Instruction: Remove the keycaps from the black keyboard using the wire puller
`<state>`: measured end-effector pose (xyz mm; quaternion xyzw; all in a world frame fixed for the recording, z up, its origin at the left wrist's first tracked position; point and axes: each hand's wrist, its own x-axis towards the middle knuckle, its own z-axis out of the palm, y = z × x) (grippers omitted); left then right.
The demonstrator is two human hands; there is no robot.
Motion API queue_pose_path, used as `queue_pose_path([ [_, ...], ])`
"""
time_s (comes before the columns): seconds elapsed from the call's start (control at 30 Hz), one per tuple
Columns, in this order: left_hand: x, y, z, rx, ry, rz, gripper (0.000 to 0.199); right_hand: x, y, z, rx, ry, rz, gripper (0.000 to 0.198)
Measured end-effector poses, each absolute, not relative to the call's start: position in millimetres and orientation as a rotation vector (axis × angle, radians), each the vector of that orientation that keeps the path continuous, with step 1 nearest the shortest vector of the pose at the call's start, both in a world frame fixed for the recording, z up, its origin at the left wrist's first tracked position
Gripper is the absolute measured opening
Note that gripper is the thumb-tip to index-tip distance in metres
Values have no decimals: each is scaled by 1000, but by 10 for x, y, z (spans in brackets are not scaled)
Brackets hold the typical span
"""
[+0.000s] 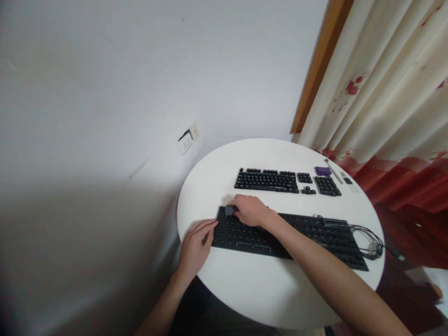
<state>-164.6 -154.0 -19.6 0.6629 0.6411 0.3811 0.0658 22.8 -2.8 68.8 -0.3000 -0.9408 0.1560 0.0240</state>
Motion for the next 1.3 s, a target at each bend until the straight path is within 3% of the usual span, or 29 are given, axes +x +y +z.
queue_pose_path([
  [0.17, -1641, -1538, -184, 2015, 1932, 1152, 32, 310, 69, 677, -1321, -2820, 437, 32],
  [0.33, -1647, -1531, -206, 1974, 1948, 1157, 29, 301, 73, 633, -1096, -2864, 514, 30],
  [0.53, -1648, -1531, -246, 1989, 1932, 1190, 31, 396, 198, 651, -1271, -2852, 499, 31],
  [0.7, -1652, -1526, -243, 2017, 1950, 1154, 31, 432, 112, 605, -920, -2916, 526, 30],
  [0.97, -1690, -1502, -289, 2043, 1930, 1167, 29, 902, 249, 718, -1232, -2986, 516, 36],
  [1.3, -1711, -1495, -309, 2059, 1947, 1136, 29, 612, 63, 647, -1060, -2954, 321, 30],
])
